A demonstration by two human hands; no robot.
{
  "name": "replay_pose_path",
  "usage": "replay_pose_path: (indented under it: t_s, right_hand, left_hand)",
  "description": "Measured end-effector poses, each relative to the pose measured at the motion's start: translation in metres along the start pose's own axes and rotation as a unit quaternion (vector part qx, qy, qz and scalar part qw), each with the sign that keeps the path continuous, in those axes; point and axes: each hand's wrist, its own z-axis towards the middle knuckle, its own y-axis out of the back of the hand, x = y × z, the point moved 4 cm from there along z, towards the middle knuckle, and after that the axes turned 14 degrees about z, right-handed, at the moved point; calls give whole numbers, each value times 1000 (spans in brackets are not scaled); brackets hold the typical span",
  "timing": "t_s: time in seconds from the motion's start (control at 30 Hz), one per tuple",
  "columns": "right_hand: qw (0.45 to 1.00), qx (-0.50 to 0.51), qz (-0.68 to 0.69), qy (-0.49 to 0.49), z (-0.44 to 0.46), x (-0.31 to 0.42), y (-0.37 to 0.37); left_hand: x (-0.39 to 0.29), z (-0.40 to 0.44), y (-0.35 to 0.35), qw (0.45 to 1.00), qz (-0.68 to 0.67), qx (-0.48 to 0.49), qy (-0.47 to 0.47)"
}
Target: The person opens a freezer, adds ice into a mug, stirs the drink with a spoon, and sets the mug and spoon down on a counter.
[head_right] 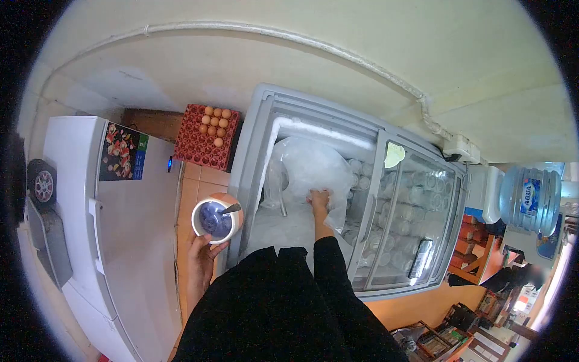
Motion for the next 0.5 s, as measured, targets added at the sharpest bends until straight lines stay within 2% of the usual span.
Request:
replay_pose_path:
  t_s: [0.13, 0.2, 0.33, 0.43, 0.5]
  right_hand:
    - [996, 37, 67, -51, -4, 4, 1]
    - [991, 97, 66, -64, -1, 4, 1]
    - [992, 104, 42, -56, 3, 3, 5]
    - [993, 77, -1, -88, 2, 1, 11]
    - [985, 71, 155, 4, -8, 5, 15]
  left_hand:
    - [3, 2, 1, 1000, -5, -3, 0]
    - [2, 1, 1, 1000, -6, -4, 0]
    - [1, -1, 0, 1000, 3, -10, -3]
    - [2, -1, -1, 1000, -15, -16, 1]
    - [1, 0, -1, 1000, -18, -19, -3]
